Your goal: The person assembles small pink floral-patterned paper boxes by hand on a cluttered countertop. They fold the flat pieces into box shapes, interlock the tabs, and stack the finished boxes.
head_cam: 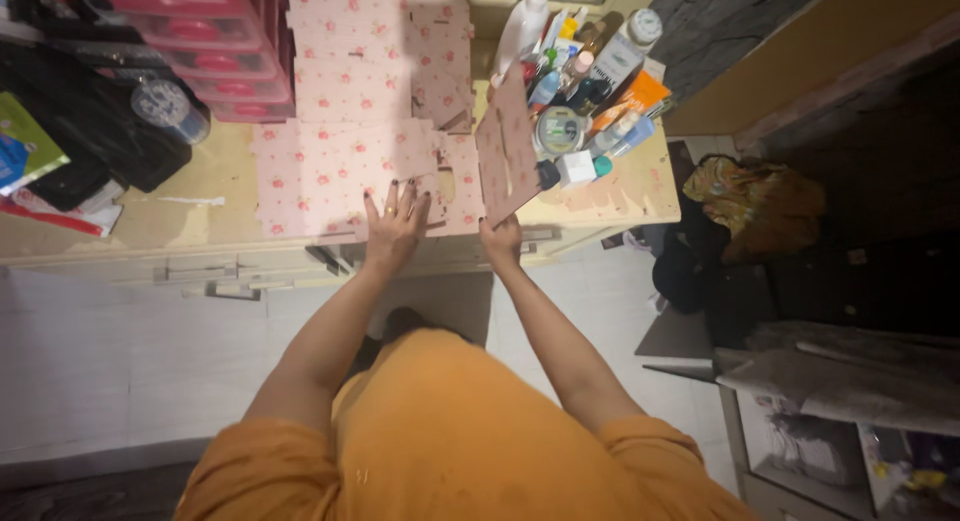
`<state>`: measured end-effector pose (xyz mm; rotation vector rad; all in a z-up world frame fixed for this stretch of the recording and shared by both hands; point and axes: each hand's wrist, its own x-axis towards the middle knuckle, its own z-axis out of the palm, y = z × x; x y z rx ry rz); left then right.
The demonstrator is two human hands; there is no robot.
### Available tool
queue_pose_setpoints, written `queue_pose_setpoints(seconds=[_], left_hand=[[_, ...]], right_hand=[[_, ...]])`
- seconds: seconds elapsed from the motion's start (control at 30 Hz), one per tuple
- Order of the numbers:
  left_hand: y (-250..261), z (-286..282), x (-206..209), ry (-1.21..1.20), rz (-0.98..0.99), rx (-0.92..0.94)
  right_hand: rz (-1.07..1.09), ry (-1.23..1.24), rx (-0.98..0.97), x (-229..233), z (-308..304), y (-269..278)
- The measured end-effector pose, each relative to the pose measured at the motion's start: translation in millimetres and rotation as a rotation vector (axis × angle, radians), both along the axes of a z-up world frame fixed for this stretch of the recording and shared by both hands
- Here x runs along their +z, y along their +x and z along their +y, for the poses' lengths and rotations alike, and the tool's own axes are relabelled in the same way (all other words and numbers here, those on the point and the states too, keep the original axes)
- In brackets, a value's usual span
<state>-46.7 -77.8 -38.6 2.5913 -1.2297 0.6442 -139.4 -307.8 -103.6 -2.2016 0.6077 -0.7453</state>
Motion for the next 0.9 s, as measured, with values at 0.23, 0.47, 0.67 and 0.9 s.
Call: queue_pose_setpoints(seconds=[0.23, 0.47, 0.67, 0.9], left_hand=[[5.0, 0.2, 0.0, 0.072, 0.099, -0.039], [-1.6, 9.8, 6.8, 0.164, 0.055, -0.014], [-4.7, 11.9, 12.6, 0.237, 0.092, -0.006], [-0.9, 21.3, 12.4, 0.22, 0.023, -0.028]], right_hand=[[0.034, 0.026, -0.1, -8.2, -3.3, 8.8], [-0.021, -0.208, 0.076, 30.8, 4.7, 0.9], [-0.062, -0.182, 0.04, 24.3, 5.8, 1.5], [0.097, -0.138, -0.087, 2.1, -13.2, 5.4]])
